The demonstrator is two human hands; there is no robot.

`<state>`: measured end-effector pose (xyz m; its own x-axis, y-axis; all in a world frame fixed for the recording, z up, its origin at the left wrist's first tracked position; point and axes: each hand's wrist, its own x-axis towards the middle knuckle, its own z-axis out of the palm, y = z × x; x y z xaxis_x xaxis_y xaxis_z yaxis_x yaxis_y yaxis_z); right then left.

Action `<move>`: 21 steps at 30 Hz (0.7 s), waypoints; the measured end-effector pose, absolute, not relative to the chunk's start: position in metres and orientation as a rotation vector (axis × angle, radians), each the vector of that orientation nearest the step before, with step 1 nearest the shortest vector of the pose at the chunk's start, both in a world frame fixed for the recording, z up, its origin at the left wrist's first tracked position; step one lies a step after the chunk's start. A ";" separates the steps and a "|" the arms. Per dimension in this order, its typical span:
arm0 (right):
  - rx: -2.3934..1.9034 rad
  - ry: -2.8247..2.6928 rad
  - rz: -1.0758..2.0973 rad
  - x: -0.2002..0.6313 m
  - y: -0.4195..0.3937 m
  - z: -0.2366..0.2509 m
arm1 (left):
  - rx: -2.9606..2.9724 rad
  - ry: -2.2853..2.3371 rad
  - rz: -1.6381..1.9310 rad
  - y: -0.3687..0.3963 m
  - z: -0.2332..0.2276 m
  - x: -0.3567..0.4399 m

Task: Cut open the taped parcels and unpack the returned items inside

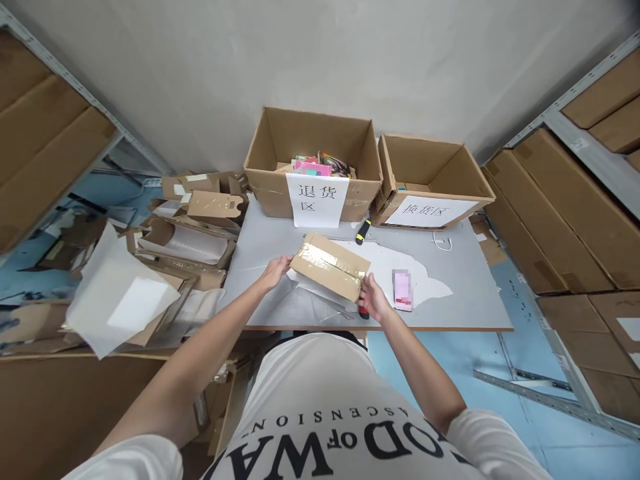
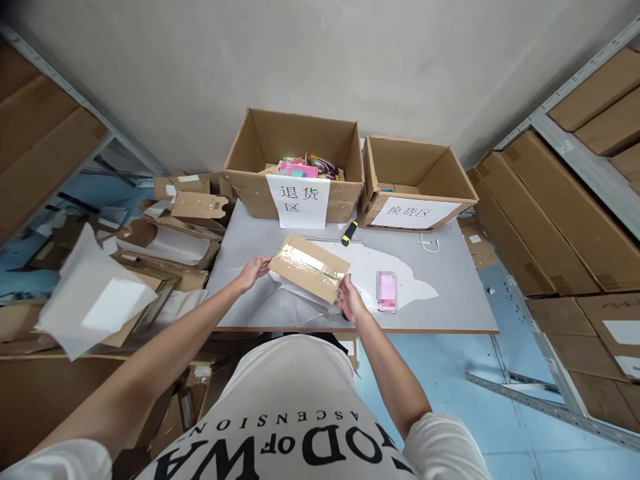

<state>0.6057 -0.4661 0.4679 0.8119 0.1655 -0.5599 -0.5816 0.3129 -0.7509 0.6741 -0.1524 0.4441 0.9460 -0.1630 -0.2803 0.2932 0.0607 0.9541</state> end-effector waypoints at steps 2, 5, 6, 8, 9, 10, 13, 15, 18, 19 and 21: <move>-1.199 0.403 0.523 0.619 -0.473 0.471 | 1.417 0.146 -0.349 -0.155 0.438 0.652; -1.252 0.404 0.555 0.633 -0.478 0.472 | 1.361 0.213 -0.285 -0.163 0.428 0.624; -1.266 0.407 0.569 0.636 -0.479 0.471 | 1.350 0.230 -0.275 -0.165 0.424 0.616; -1.286 0.418 0.600 0.640 -0.480 0.468 | 1.338 0.257 -0.277 -0.168 0.417 0.603; -1.294 0.423 0.614 0.641 -0.480 0.465 | 1.336 0.268 -0.283 -0.169 0.413 0.598; -1.304 0.428 0.623 0.641 -0.480 0.463 | 1.338 0.275 -0.288 -0.170 0.410 0.594; -1.331 0.422 0.635 0.640 -0.479 0.456 | 1.365 0.281 -0.272 -0.169 0.402 0.589; -1.333 0.408 0.627 0.637 -0.479 0.452 | 1.394 0.267 -0.253 -0.167 0.396 0.587; -1.313 0.384 0.624 0.633 -0.482 0.447 | 1.442 0.230 -0.245 -0.164 0.387 0.586; -1.302 0.373 0.625 0.632 -0.484 0.444 | 1.457 0.219 -0.244 -0.164 0.384 0.585; -1.273 0.358 0.604 0.629 -0.488 0.435 | 1.480 0.213 -0.234 -0.162 0.379 0.585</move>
<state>0.6289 -0.4881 0.4353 0.7938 0.2220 -0.5663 -0.6034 0.1698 -0.7792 0.5850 -0.1621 0.3791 0.9588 -0.0247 -0.2831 0.2842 0.0757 0.9558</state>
